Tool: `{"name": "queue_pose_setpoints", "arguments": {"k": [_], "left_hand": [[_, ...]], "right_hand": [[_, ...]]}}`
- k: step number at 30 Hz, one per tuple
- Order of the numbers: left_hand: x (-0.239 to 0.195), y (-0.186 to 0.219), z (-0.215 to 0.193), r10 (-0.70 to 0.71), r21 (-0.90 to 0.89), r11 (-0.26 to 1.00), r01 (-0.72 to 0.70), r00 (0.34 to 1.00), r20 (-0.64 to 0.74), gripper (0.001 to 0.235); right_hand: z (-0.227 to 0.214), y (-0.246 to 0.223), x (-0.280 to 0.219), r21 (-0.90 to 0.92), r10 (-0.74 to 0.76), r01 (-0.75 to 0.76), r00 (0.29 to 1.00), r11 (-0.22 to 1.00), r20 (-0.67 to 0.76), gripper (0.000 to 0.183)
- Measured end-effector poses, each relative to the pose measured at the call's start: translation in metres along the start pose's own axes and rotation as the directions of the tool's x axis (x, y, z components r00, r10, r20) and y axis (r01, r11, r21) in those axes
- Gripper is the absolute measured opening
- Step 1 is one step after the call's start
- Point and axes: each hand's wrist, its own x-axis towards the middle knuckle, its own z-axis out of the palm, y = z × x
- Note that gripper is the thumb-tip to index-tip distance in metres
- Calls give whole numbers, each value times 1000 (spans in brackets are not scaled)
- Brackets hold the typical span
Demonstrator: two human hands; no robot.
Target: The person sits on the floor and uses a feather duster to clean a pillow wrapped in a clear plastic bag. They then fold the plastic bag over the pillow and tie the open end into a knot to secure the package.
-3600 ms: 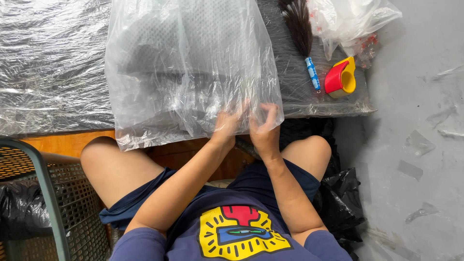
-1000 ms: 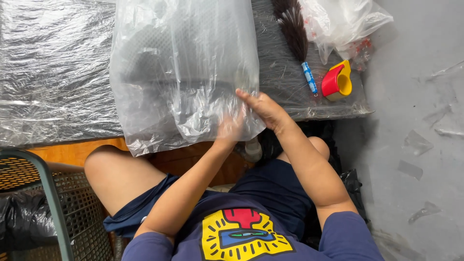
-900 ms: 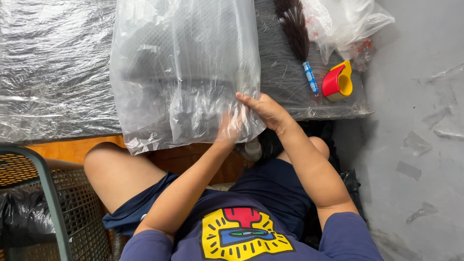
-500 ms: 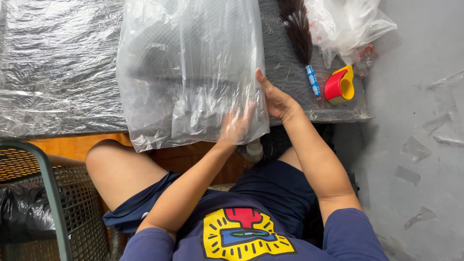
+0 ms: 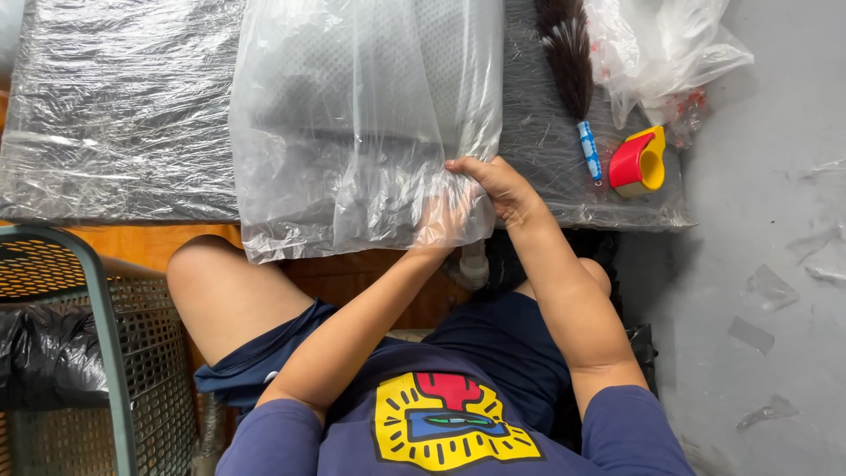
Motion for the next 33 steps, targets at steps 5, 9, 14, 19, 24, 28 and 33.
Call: {"name": "queue_pose_setpoints", "arguments": {"k": [5,9,14,19,24,28,33], "left_hand": [[-13,-34,-73,-346,-287,733,617,701,623,49],[114,-98,-246,-293,-197,386,901,323,900,49],[215,-144,-391,-61,-479,299,826,517,854,18],[252,-185,-396,-85,-553,817,162,983,162,67],[263,-194,-349,226,-439,899,16,840,494,114],[231,-178,-317,274,-427,900,-94,881,385,52],[212,-157,-312,273,-348,930,-116,852,447,59]], "right_hand": [[0,12,12,12,-47,48,995,999,-85,47],[-12,30,32,34,-52,55,993,998,-108,46],[-16,23,30,53,-57,65,987,996,-147,44],[-7,22,23,33,-58,63,987,997,-147,48],[-11,27,28,24,-75,79,987,997,-144,50],[-13,30,34,71,-88,97,990,993,-112,53],[33,-12,-32,101,-47,47,999,994,2,91]]}}
